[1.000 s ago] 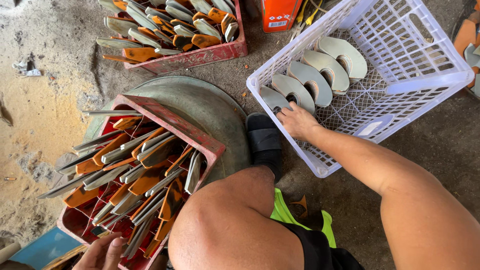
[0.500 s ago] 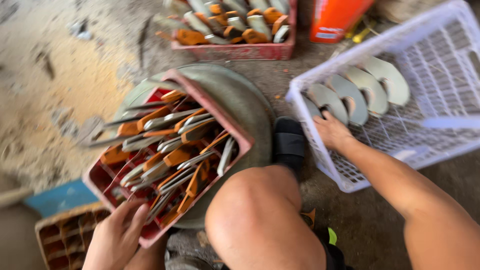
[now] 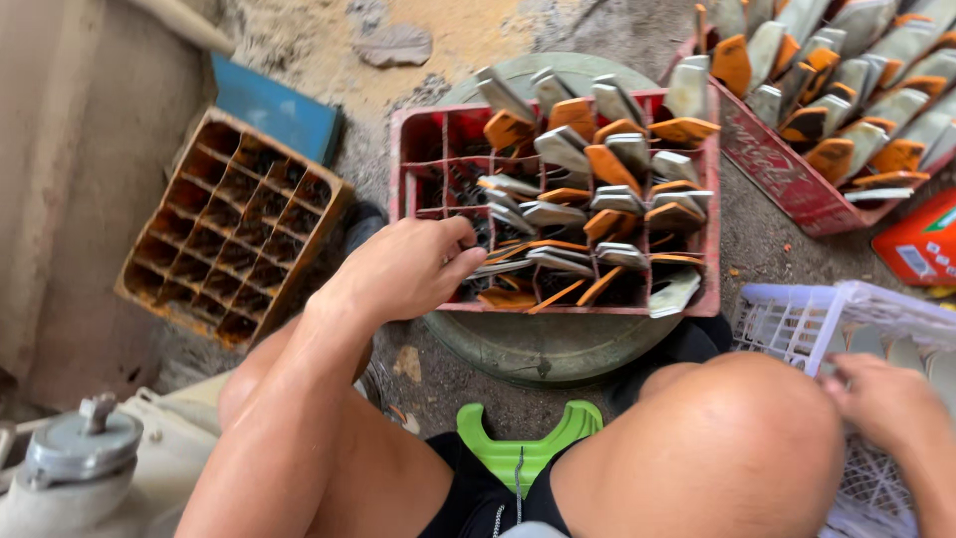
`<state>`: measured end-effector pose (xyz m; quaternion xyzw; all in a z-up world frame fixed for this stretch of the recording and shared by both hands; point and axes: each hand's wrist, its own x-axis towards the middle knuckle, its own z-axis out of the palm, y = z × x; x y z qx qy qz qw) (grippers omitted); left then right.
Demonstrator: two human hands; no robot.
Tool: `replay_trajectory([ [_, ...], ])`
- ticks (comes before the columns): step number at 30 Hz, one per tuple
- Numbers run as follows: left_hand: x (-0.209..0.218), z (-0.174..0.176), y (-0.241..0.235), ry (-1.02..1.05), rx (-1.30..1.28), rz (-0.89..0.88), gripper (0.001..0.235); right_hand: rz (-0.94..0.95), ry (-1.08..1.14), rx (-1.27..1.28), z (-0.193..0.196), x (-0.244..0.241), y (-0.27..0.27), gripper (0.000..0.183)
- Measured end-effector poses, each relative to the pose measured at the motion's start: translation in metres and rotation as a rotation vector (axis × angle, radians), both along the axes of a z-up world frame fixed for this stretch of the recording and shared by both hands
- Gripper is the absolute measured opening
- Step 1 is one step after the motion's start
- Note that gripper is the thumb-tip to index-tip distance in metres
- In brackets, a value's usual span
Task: The person assembles small metal blades with orange rubber gaskets by hand. They pick up a blade and a gasket, fit them together, and place the assembled unit into a white basket. The process is repeated multiple times.
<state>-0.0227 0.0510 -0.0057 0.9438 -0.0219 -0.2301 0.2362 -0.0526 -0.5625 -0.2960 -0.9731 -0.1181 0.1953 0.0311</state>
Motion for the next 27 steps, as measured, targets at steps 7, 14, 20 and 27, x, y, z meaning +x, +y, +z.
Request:
replay_trajectory([
  [7,-0.014,-0.008,0.017,0.07,0.035,-0.033,0.02,-0.236,-0.223,0.548,0.047,0.092,0.012,0.03],
  [14,-0.023,-0.018,0.019,0.094,0.096,-0.029,0.018,0.55,-0.421,0.389,0.219,0.14,0.214,0.02],
  [20,-0.033,-0.035,0.018,-0.053,0.146,-0.047,0.017,0.924,-0.236,0.158,0.295,0.087,0.372,0.017],
  [27,-0.039,-0.059,0.019,-0.249,0.159,-0.113,0.011,0.861,-0.124,0.463,0.259,0.057,0.411,0.022],
])
